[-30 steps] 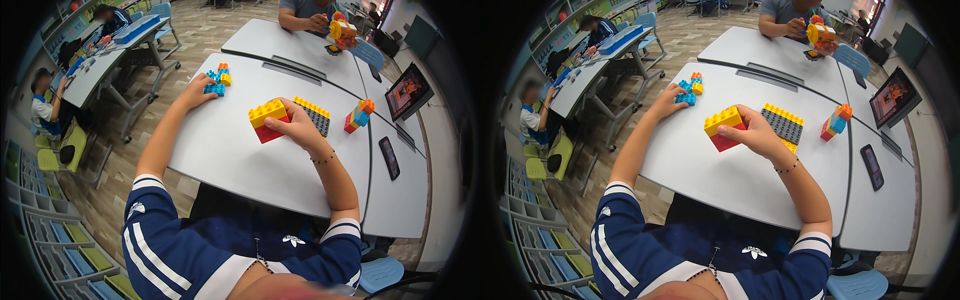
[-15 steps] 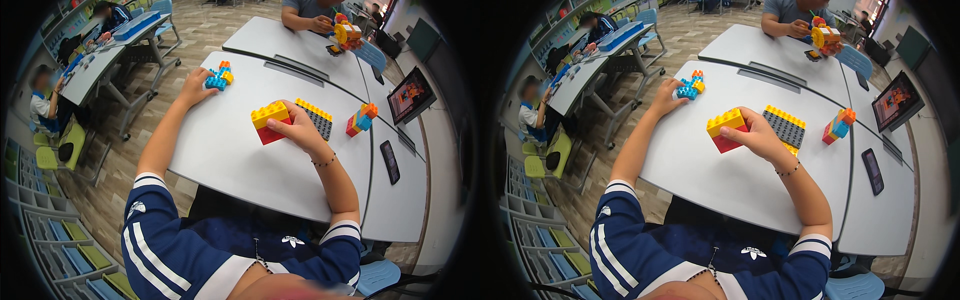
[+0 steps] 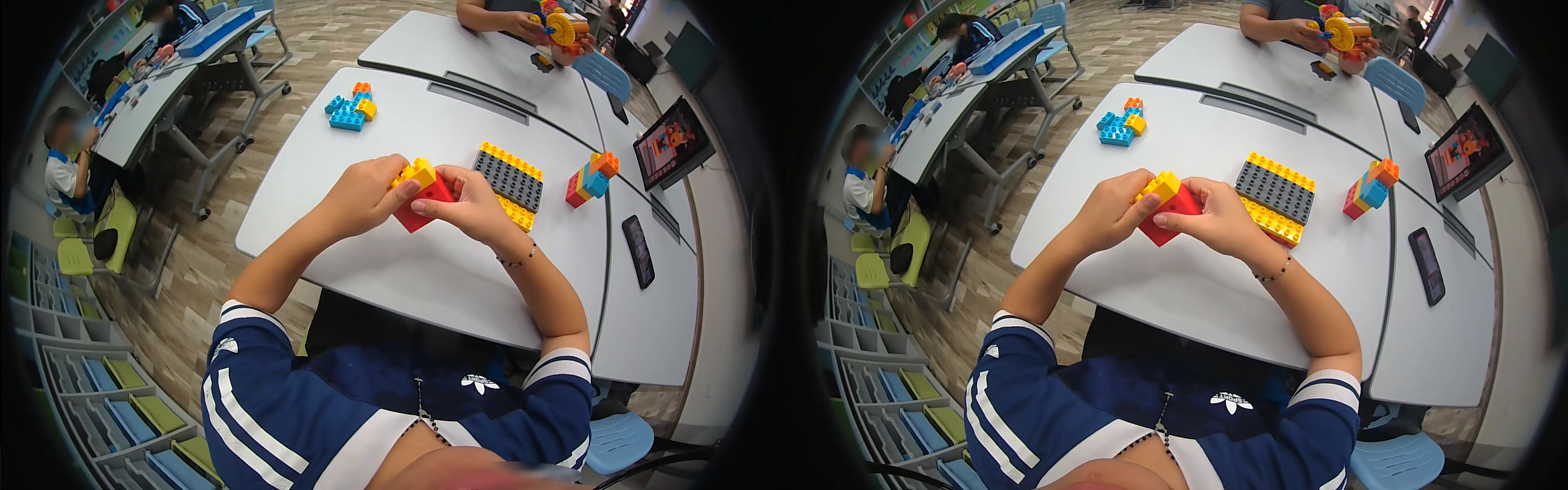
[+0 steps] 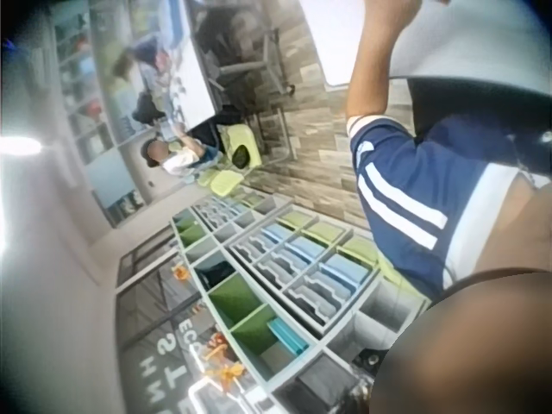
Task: The person disassembles a colorful Lego structure with gears, then reassembles it by stacking and connecting various Lego bricks on a table. The person handles Lego bricks and gears, building a multi-colored structure.
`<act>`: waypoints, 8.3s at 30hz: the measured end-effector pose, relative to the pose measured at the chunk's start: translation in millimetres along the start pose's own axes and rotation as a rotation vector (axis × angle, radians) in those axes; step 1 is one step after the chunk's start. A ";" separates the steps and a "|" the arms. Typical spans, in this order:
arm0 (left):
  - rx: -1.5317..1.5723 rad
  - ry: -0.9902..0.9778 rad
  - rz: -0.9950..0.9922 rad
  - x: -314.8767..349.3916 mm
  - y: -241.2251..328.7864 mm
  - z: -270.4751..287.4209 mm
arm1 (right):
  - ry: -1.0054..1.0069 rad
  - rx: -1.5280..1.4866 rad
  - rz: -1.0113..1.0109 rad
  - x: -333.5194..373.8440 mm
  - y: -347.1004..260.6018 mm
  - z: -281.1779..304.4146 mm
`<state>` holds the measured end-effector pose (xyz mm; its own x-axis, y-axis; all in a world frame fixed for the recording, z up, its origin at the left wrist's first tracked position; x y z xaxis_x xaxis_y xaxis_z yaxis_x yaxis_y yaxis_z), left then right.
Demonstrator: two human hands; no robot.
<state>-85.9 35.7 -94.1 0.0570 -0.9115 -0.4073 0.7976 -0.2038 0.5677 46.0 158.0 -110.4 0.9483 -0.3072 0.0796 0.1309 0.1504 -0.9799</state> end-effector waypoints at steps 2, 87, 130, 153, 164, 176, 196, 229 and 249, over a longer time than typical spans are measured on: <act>0.035 0.008 -0.019 3.9 -2.2 -1.1 | -0.030 -0.034 0.023 2.2 -3.6 -3.7; -0.288 0.115 0.194 30.9 -193.4 59.1 | 0.131 0.276 0.209 -60.0 52.7 -58.9; -0.142 0.423 -0.247 -45.8 -56.5 49.8 | 1.386 0.763 -0.333 122.8 1.0 256.2; 0.747 -0.135 0.017 -195.6 49.9 -74.7 | 0.561 -0.159 0.258 68.1 -38.4 172.7; 0.548 -0.123 -0.061 -190.4 47.3 -57.8 | 0.477 -0.223 0.219 56.7 -22.7 172.2; 0.463 -0.121 -0.118 -191.1 32.7 -52.7 | 1.082 0.127 -0.047 61.8 92.4 291.4; 0.607 -0.051 0.024 -201.2 27.6 -71.3 | 1.107 0.795 0.078 68.9 124.7 334.0; 0.822 -0.182 -0.081 -191.5 45.8 -71.6 | 0.604 -0.119 0.261 49.3 -32.9 158.4; 0.720 -0.105 0.027 -195.1 36.2 -83.5 | 0.816 0.013 0.279 45.5 -28.5 156.0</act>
<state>-18.0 236.0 -53.9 -0.0151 -0.9417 -0.3362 0.2017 -0.3322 0.9214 130.6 286.3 -50.3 0.4426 -0.8358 -0.3250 -0.0682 0.3300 -0.9415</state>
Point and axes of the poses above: each hand's wrist, its own x-axis away from the middle knuckle, its own z-axis out of the back of the hand, y = z × x, the point moved 3 cm from there along -x, towards the middle knuckle, and after that the axes turned 5 degrees about -z, right-handed, at the moved point
